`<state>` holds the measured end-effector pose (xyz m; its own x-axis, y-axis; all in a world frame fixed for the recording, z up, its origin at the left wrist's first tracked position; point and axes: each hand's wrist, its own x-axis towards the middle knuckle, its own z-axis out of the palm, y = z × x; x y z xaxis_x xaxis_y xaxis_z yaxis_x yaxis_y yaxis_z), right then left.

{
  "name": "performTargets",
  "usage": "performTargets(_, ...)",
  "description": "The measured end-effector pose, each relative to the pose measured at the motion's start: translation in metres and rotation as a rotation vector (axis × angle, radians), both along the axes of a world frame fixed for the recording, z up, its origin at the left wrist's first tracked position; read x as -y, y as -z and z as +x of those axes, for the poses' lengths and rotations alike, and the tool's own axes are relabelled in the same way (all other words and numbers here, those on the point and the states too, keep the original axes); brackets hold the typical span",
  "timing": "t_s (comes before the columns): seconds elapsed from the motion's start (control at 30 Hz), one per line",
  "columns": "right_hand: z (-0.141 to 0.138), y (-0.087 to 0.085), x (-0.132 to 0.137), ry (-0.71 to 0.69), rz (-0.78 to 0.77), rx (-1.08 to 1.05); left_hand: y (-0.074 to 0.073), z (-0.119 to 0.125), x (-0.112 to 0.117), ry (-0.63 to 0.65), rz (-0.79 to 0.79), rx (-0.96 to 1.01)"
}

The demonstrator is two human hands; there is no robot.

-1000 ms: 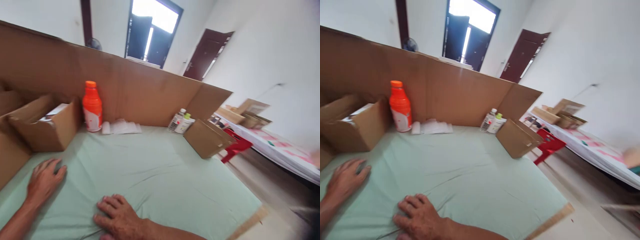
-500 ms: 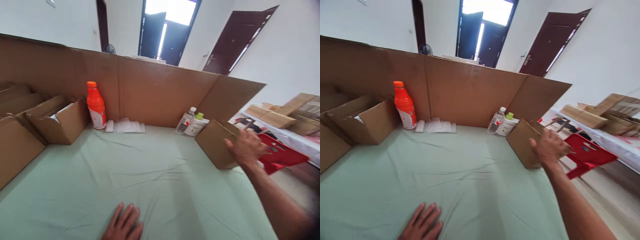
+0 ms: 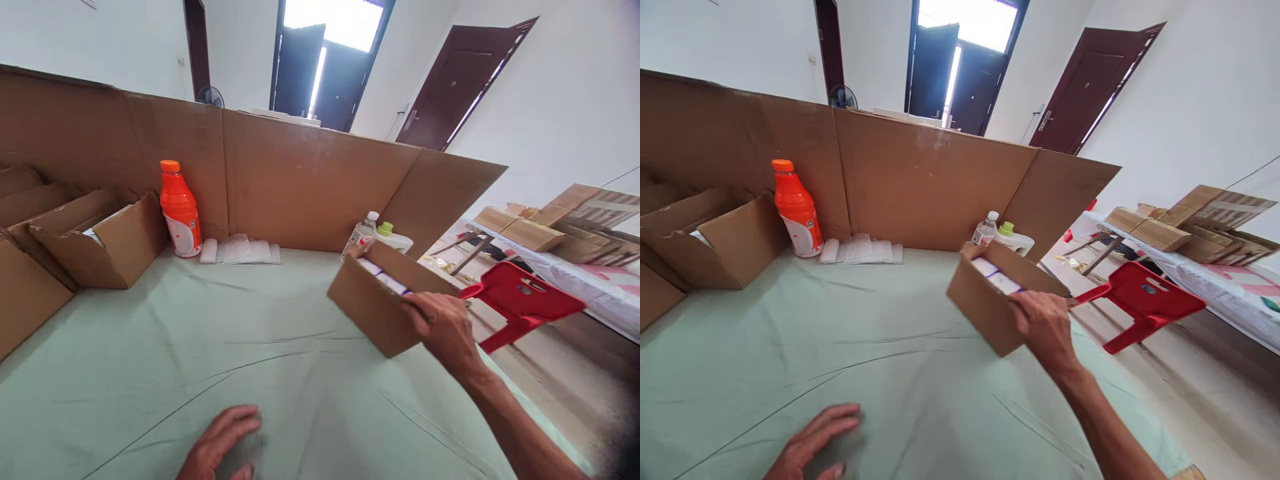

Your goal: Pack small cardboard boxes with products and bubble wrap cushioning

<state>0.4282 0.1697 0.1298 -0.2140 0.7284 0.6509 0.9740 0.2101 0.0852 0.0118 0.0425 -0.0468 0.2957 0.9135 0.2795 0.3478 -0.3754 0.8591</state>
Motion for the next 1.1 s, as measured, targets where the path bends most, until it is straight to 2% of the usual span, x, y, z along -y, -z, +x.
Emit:
performTargets(0.1, -0.069, -0.007, 0.046, -0.288, -0.077, -0.029, -0.017, -0.016, -0.009, -0.223, -0.092, -0.003)
performTargets(0.2, -0.112, -0.017, 0.079, -0.503, -0.147, -0.16, -0.024, -0.037, -0.017, -0.336, -0.154, 0.013)
performTargets(0.23, -0.117, -0.017, 0.085, -0.523, -0.141, -0.255, -0.022, -0.045, -0.018, -0.367, -0.174, 0.02)
performTargets(0.3, -0.118, -0.008, 0.088, -0.447, -0.111, -0.497, -0.015, -0.059, -0.015, -0.445, -0.223, 0.028)
performTargets(0.37, -0.114, 0.015, 0.084, -0.298, -0.161, -0.725, -0.005, -0.068, -0.01, -0.507, -0.275, 0.037)
performTargets(0.47, -0.122, 0.066, 0.075, -0.218, -0.475, -0.952, 0.003, -0.071, -0.006, -0.509, -0.268, 0.066)
performTargets(0.5, -0.129, 0.083, 0.074, -0.228, -0.578, -1.006, 0.003, -0.07, -0.008, -0.501, -0.247, 0.073)
performTargets(0.57, -0.147, 0.112, 0.072, -0.2, -0.675, -1.112, -0.002, -0.068, -0.017, -0.497, -0.215, 0.084)
performTargets(0.6, -0.157, 0.121, 0.071, -0.163, -0.683, -1.16, -0.007, -0.069, -0.024, -0.492, -0.217, 0.085)
performTargets(0.67, -0.177, 0.13, 0.064, -0.096, -0.681, -1.233, -0.016, -0.075, -0.042, -0.475, -0.244, 0.088)
performTargets(0.73, -0.198, 0.128, 0.053, -0.109, -0.716, -1.268, -0.025, -0.085, -0.061, -0.484, -0.257, 0.1)
performTargets(0.87, -0.231, 0.114, 0.021, -0.267, -0.815, -1.283, -0.032, -0.111, -0.088, -0.596, -0.198, 0.14)
performTargets(0.93, -0.238, 0.108, 0.001, -0.354, -0.851, -1.228, -0.028, -0.119, -0.092, -0.636, -0.176, 0.171)
performTargets(1.0, -0.238, 0.1, -0.028, -0.395, -0.823, -1.101, -0.021, -0.122, -0.093, -0.657, -0.176, 0.199)
performTargets(1.1, -0.235, 0.086, -0.091, -0.36, -0.73, -0.927, -0.007, -0.119, -0.091, -0.704, -0.17, 0.212)
